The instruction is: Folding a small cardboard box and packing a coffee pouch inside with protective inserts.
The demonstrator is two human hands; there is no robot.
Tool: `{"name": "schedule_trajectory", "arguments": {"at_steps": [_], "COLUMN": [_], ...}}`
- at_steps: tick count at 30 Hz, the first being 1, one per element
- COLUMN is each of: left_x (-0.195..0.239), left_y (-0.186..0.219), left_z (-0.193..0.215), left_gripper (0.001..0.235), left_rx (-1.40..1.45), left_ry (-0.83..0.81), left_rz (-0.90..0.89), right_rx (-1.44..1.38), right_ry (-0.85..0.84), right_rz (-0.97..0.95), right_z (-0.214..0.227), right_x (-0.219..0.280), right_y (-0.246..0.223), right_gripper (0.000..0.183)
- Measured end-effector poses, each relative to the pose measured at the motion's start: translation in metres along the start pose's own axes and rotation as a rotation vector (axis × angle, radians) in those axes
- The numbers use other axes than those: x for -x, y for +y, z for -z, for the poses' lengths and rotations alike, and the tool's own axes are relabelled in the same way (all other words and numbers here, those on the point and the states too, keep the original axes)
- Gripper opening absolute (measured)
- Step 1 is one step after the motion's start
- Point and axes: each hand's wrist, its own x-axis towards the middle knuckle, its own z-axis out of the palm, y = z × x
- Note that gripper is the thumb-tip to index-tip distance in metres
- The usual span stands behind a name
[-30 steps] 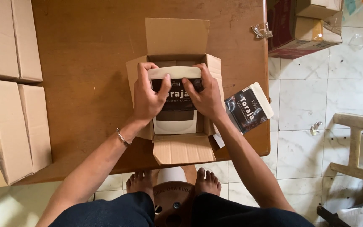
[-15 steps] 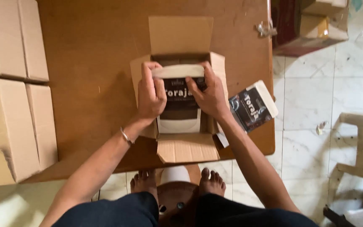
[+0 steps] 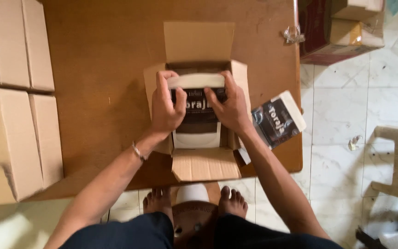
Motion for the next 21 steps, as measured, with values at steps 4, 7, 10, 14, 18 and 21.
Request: {"name": "schedule_trajectory", "arguments": {"at_steps": [4,7,10,14,18,21], "left_x": [-0.003,-0.002,0.001,-0.005,0.002,0.003], "left_y": [-0.002,-0.002,0.002,0.005,-0.013,-0.006], "left_z": [0.001,0.001,0.002,0.001,0.000,0.001], "left_gripper": [0.021,0.022,0.019,0.017,0.019,0.020], "left_rx": [-0.103,-0.064,0.012,-0.019,0.000,0.011], "left_ry": [0.036,0.026,0.001,0.001,-0.010,0.002], "left_rz": [-0.034,0.037,0.054,0.009,0.090,0.108], "right_rx": [0.088,0.102,0.031,0.042,0.016,-0.014], "right_ry": [-0.004,-0.021,-0.025,-0.013,-0.016,-0.022], "right_rz": [0.046,-0.013,-0.034,-0.021,-0.057,-0.074], "right_z": [0.003,0.003,0.002,0.004,0.003,0.004], "right_x": [-0.002,-0.002,0.003,0.000,0.001,0.001], "right_y": [-0.009,-0.004,-0.003,-0.002,0.002,0.000], "right_gripper": [0.024,0.024,0.023,0.023,0.023,0.020]}}
